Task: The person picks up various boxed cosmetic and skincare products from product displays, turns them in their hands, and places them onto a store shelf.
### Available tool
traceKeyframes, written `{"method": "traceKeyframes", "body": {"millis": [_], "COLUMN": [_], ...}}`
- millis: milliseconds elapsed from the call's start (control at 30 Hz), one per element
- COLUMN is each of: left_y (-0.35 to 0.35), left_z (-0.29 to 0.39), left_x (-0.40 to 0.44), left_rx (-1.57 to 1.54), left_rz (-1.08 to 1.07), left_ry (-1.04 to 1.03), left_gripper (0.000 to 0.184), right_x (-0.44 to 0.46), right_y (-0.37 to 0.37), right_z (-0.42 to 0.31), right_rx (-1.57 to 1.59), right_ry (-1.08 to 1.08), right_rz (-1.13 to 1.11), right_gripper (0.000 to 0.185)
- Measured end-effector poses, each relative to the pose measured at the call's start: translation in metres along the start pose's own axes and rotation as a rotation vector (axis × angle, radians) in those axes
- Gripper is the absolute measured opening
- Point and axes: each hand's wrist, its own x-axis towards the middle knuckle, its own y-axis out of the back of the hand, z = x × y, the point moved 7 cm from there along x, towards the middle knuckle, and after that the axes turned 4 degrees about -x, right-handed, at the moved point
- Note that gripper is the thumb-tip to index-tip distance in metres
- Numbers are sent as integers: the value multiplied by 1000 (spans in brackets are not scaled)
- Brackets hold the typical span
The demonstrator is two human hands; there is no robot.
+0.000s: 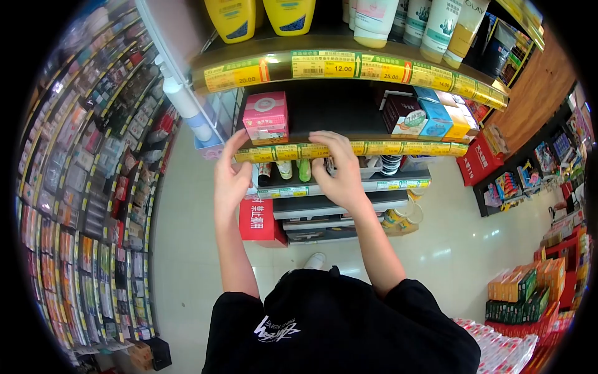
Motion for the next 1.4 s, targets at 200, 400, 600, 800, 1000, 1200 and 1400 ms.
{"method": "traceKeyframes", "body": {"millis": [200,400,600,800,1000,1200,1400], "left_y": [-5,-5,-10,-21,-29,-35,-53], "left_z": [0,1,-4,-1,-3,-2,1], "left_x": [10,19,30,36,37,40,41], "left_rx": [58,155,210,291,289,309,264], "left_rz": [7,36,85,135,171,145,84], "left_ry": [30,7,-24,-205,-220,-161,-156], "left_gripper": [59,45,33,29,31,33,33], "right_x": [-18,-28,-38,-49,-58,-64,-69], "right_y": [43,81,96,117,134,140,141], "right_z": [28,40,45,51,58,61,66], "right_rx": [198,226,327,365,367,377,404], "right_ry": [-167,-225,-259,-279,-299,-310,-330], "right_rz": [148,252,323,401,457,492,485], "right_gripper": [32,27,22,18,16,15,14]}}
